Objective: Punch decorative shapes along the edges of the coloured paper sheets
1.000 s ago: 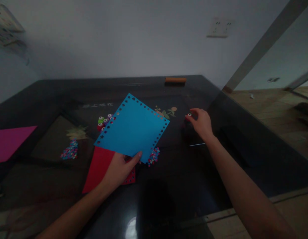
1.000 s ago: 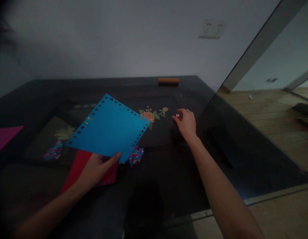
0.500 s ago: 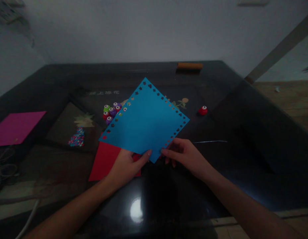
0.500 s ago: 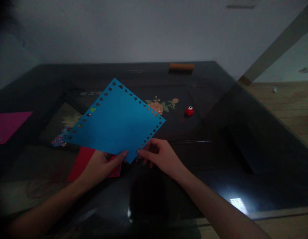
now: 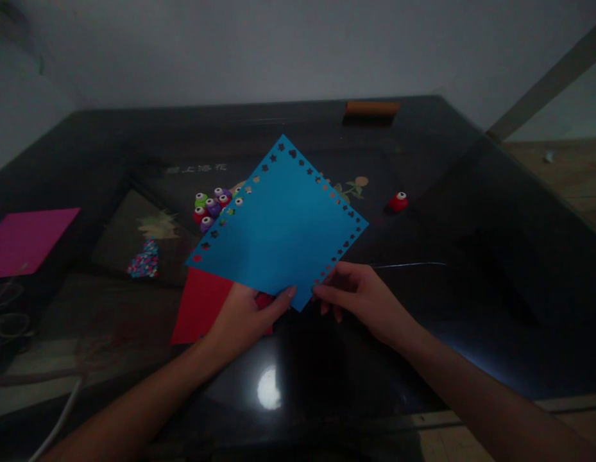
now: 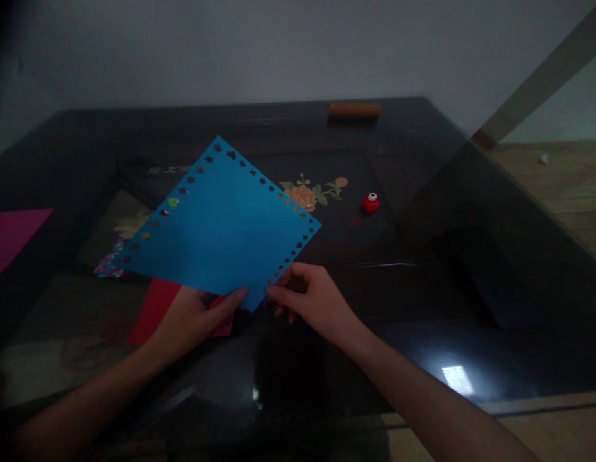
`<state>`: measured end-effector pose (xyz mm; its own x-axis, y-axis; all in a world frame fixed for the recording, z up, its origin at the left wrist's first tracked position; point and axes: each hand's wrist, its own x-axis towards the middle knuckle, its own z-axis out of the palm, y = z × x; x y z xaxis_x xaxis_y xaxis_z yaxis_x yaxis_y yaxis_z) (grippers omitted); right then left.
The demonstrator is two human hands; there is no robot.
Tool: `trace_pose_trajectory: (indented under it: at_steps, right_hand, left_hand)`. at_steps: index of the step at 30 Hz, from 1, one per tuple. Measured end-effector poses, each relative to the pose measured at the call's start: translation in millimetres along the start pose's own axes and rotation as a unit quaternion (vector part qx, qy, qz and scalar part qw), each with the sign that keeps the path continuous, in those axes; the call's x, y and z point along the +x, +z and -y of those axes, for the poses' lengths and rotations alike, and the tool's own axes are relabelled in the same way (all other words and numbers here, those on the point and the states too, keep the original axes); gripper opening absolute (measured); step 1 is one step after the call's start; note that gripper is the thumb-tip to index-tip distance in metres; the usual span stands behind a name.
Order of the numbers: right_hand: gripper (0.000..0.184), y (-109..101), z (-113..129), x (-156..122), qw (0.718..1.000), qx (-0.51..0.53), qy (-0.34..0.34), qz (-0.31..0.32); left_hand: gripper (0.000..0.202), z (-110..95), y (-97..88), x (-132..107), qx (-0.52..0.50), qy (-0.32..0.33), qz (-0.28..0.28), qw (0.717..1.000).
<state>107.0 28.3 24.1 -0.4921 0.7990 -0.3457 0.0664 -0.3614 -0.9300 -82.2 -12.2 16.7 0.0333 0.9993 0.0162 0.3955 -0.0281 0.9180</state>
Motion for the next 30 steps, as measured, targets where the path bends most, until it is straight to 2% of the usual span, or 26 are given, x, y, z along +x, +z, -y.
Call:
trace_pose_trajectory:
  at_steps: [14, 20, 30]
  right_hand:
    - [0.023, 1.9, -0.7, -1.3, 1.0, 0.021, -0.003, -0.004]
    - [0.022, 2.4, -1.4, -1.4, 0.999, 0.039, 0.004, 0.006]
    - [0.019, 0.7, -0.4, -2.5, 1.0, -0.002, -0.013, 0.022]
  left_hand:
    - [0.03, -0.2, 3.7, 0.8, -0.07, -0.045, -0.014, 0.996]
    - [0.022, -0.6, 1.3, 1.5, -0.086, -0.047, 0.025, 0.995]
    - [0.016, -5.5, -2.5, 4.2, -0.083, -0.033, 0.053, 0.995]
